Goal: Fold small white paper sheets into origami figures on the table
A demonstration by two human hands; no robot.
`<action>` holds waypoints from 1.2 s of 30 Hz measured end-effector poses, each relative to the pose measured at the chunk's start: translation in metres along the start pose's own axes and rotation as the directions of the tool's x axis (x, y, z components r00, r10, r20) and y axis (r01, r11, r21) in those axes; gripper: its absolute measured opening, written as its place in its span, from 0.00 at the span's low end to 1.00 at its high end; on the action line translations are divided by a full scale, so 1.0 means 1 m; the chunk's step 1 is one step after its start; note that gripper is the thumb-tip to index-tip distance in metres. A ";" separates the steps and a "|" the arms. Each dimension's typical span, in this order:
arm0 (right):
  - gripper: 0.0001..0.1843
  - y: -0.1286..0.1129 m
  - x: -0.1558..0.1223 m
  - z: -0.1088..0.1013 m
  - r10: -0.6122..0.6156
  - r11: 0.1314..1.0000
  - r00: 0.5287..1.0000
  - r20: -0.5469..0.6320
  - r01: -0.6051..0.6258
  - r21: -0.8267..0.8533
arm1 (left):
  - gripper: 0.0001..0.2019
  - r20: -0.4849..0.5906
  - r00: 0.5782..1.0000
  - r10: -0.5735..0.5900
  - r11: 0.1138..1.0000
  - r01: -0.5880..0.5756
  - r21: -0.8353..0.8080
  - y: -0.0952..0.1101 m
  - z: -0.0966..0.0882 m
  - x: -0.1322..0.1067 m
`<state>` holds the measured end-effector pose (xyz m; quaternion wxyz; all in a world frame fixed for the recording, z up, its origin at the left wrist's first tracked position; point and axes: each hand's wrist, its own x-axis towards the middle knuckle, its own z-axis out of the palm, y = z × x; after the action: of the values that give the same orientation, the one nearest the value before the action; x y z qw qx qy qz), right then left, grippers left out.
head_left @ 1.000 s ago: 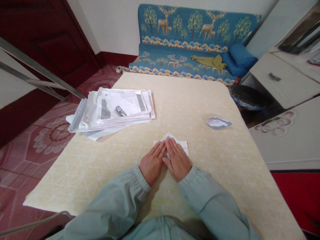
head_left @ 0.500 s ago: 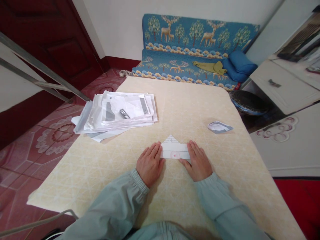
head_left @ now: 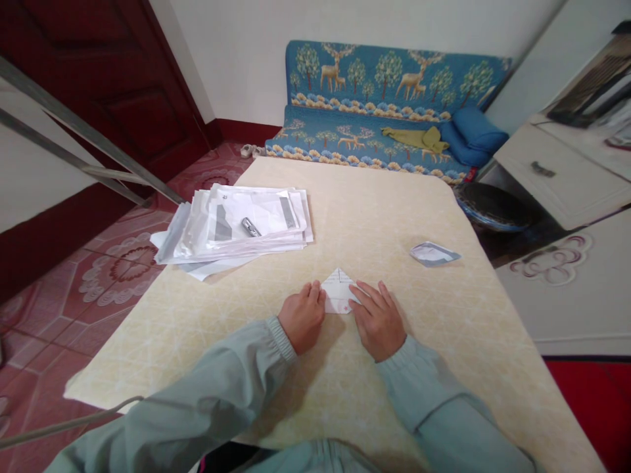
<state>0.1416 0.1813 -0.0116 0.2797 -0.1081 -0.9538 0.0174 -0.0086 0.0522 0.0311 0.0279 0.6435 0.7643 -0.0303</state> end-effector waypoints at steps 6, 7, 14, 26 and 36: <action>0.12 0.002 0.013 -0.004 0.043 0.998 0.999 0.027 -0.044 0.044 | 0.14 -0.265 0.963 -0.040 0.992 0.007 -0.127 -0.007 0.010 -0.001; 0.12 0.002 0.015 -0.006 0.064 0.996 0.997 0.038 -0.066 0.064 | 0.12 -0.304 0.952 -0.029 0.992 -0.011 -0.127 -0.010 0.013 0.000; 0.17 0.006 0.029 -0.013 0.167 0.978 0.962 0.216 -0.190 0.090 | 0.17 -0.375 0.926 0.033 0.981 -0.102 -0.166 -0.014 0.034 -0.002; 0.20 0.021 0.039 0.001 0.246 0.969 0.905 0.348 -0.223 -0.104 | 0.27 -0.251 0.968 0.012 0.991 -0.045 -0.126 0.002 0.018 0.007; 0.21 0.018 0.048 0.000 0.244 0.969 0.901 0.358 -0.210 -0.133 | 0.26 -0.236 0.972 -0.023 0.992 -0.006 -0.124 0.007 0.016 0.015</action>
<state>0.1058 0.2097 0.0118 0.0848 -0.2259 -0.9701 0.0265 -0.0044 0.0666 0.0135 -0.0236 0.6363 0.7653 0.0941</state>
